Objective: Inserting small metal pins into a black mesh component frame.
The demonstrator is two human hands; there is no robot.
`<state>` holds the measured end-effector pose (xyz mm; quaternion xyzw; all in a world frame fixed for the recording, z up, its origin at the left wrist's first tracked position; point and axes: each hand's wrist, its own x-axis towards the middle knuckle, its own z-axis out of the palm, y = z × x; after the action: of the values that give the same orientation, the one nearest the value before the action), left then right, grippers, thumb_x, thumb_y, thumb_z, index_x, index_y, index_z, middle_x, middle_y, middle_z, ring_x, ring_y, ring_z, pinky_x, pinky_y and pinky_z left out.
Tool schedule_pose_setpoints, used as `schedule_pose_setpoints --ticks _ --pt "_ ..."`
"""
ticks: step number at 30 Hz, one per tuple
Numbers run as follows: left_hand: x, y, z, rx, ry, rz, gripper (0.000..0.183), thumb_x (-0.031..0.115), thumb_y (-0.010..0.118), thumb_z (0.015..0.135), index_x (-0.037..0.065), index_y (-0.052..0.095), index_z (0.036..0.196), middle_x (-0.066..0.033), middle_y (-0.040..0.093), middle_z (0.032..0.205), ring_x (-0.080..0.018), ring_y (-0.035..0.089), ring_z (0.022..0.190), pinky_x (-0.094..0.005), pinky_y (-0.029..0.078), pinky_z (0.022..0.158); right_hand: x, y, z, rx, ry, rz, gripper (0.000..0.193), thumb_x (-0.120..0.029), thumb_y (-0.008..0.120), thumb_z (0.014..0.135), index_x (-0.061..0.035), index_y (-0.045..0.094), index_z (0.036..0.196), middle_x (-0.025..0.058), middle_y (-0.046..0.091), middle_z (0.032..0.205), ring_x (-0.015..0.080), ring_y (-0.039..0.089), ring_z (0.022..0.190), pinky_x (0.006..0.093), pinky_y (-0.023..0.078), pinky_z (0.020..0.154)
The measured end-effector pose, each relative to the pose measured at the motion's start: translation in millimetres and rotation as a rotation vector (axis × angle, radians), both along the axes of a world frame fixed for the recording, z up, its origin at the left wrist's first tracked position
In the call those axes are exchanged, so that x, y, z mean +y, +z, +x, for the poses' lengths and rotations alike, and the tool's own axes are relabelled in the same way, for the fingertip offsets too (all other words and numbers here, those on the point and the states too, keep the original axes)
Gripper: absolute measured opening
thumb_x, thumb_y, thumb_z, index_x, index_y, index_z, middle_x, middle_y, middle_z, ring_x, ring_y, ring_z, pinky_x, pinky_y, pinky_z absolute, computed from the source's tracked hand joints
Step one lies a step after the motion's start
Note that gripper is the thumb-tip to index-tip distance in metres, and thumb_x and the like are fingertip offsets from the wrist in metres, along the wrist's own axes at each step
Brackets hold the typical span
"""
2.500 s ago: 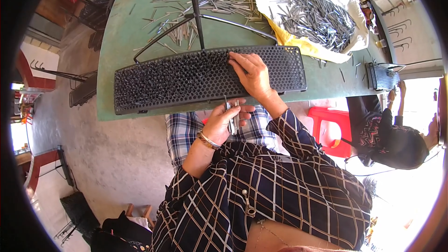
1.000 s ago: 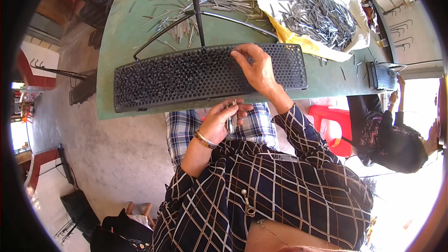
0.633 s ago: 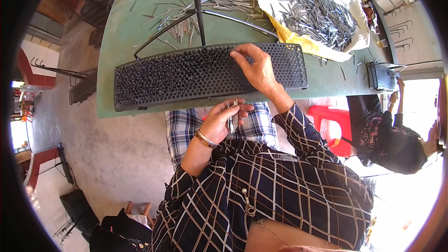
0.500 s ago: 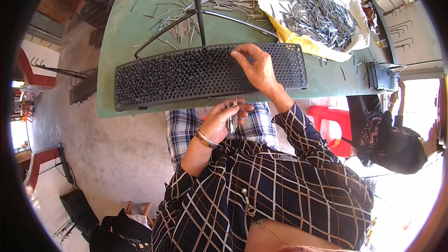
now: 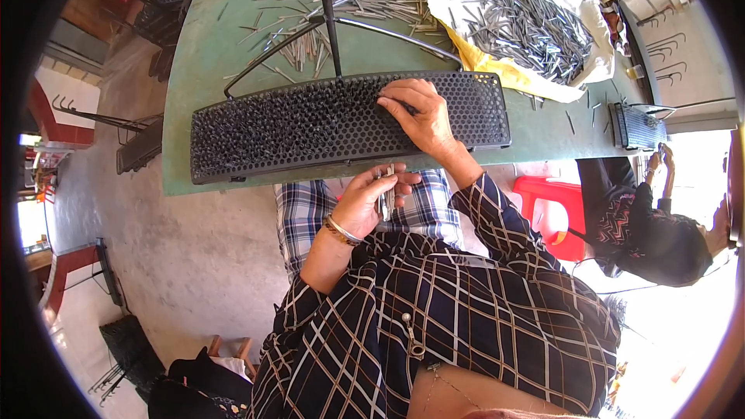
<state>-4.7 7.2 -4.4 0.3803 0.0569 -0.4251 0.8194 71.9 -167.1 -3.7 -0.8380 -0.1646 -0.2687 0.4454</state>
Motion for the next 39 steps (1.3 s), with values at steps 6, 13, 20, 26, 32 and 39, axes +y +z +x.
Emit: schedule_pose_setpoints --ticks 6,13,20,26,32,39 --pt "0 0 -1 0.002 -0.001 -0.010 0.025 0.010 0.045 0.094 0.002 0.051 0.117 -0.0150 0.063 0.111 -0.0145 0.061 0.089 -0.0269 0.049 0.074 0 -3 -1 0.008 0.005 -0.009 0.012 -0.012 0.070 0.076 -0.0062 0.069 0.086 0.0053 0.066 0.091 0.0223 0.059 0.081 0.0339 0.041 0.074" --pt "0 0 -2 0.006 0.008 -0.005 0.026 0.009 0.045 0.094 0.001 0.051 0.118 -0.0151 0.062 0.111 -0.0147 0.061 0.089 -0.0271 0.049 0.073 0 -3 -6 0.045 -0.022 -0.111 0.012 -0.011 0.071 0.075 -0.0065 0.069 0.086 0.0050 0.066 0.092 0.0227 0.059 0.083 0.0342 0.042 0.076" --pt "-1 1 -3 0.016 0.011 -0.010 0.026 0.008 0.045 0.094 0.001 0.051 0.118 -0.0166 0.062 0.111 -0.0156 0.061 0.089 -0.0278 0.050 0.074 2 1 -4 -0.040 -0.046 -0.144 0.018 -0.010 0.070 0.074 -0.0066 0.068 0.091 0.0054 0.064 0.094 0.0238 0.058 0.084 0.0350 0.042 0.075" --pt "2 10 -2 -0.063 0.053 -0.050 0.030 0.005 0.044 0.093 -0.001 0.046 0.122 -0.0186 0.059 0.115 -0.0204 0.061 0.097 -0.0306 0.051 0.078 -3 25 -25 0.270 0.104 0.096 0.018 -0.012 0.070 0.078 -0.0017 0.068 0.092 0.0117 0.065 0.097 0.0250 0.061 0.091 0.0362 0.047 0.081" --pt "2 13 3 -0.174 0.097 -0.017 0.031 0.004 0.045 0.092 -0.004 0.044 0.122 -0.0178 0.059 0.111 -0.0272 0.062 0.100 -0.0360 0.052 0.083 -3 35 -49 0.652 0.492 0.201 0.019 -0.016 0.071 0.080 0.0007 0.070 0.089 0.0129 0.065 0.094 0.0208 0.061 0.091 0.0300 0.048 0.076" --pt "2 14 2 -0.126 0.058 -0.049 0.028 0.011 0.045 0.095 -0.001 0.046 0.120 -0.0191 0.058 0.115 -0.0253 0.061 0.101 -0.0368 0.053 0.082 -2 40 -40 0.936 0.256 0.487 0.019 -0.016 0.069 0.083 0.0027 0.070 0.088 0.0072 0.068 0.078 0.0100 0.060 0.070 0.0245 0.049 0.062"
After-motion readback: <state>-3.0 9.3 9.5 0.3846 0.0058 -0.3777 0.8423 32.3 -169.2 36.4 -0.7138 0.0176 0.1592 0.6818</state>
